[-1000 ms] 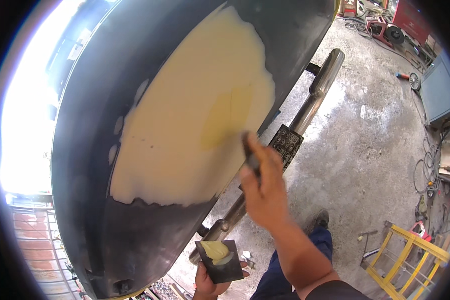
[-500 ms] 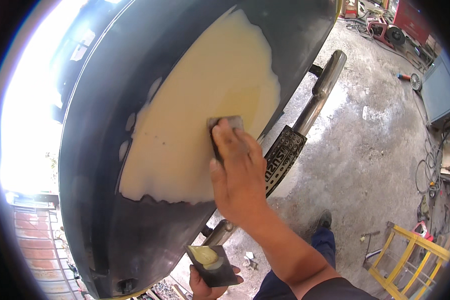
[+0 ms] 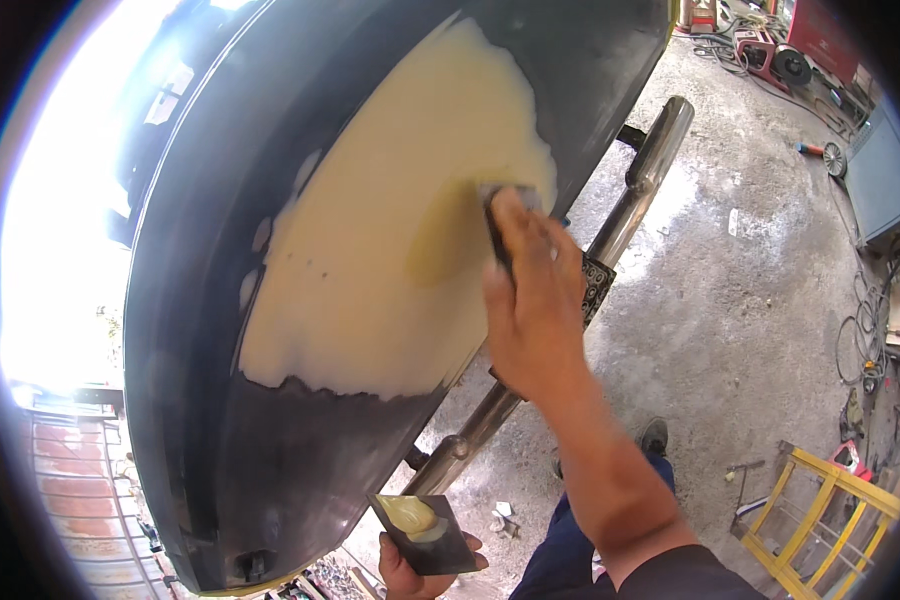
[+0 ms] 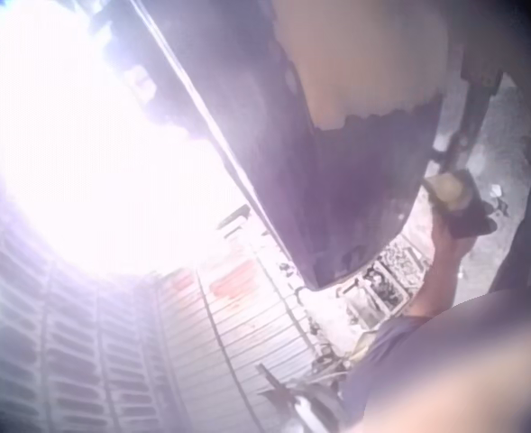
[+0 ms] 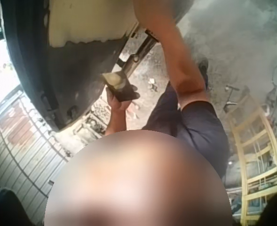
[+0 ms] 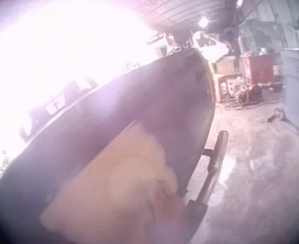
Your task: The person mixes a beige paste with a hardener in a bucket, then uses a metal spreader to apply the filler to a damaged area on the rear tailgate of a dark green pickup truck. The person repeatedly scoops filler and spreads it over the existing patch to build up the surface.
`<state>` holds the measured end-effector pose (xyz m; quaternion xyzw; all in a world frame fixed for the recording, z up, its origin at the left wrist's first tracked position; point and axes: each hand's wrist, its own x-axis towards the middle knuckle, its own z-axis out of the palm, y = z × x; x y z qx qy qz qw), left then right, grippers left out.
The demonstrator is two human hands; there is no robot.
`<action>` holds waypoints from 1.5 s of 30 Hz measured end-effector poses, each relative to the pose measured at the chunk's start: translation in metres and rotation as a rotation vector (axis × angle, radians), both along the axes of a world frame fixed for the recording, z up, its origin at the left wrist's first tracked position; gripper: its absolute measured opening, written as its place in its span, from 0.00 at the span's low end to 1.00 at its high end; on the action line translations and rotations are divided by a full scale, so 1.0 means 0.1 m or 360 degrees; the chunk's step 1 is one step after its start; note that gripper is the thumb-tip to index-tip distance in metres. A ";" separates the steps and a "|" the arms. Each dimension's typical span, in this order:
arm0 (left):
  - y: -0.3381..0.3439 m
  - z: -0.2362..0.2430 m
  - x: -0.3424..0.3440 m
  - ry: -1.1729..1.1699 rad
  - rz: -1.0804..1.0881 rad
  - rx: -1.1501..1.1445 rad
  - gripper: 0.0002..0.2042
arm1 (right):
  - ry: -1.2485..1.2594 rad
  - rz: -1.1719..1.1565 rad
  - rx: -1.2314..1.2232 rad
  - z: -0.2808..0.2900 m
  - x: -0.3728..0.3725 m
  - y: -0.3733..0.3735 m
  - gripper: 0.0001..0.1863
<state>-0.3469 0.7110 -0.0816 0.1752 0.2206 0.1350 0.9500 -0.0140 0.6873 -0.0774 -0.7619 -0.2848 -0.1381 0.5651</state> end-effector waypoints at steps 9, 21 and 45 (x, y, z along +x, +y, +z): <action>0.00 -0.03 -0.12 0.0053 0.0085 0.0022 0.36 | -0.0028 0.0116 0.0043 0.20 -0.14 0.17 0.27; 0.03 -0.06 -0.11 0.0002 0.0004 0.0044 0.36 | -0.0166 0.0045 -0.0087 -0.16 -0.80 0.24 0.22; -0.01 -0.10 -0.04 -0.0051 0.0001 -0.0009 0.37 | -0.0015 0.0080 0.0097 -0.04 0.15 -0.10 0.27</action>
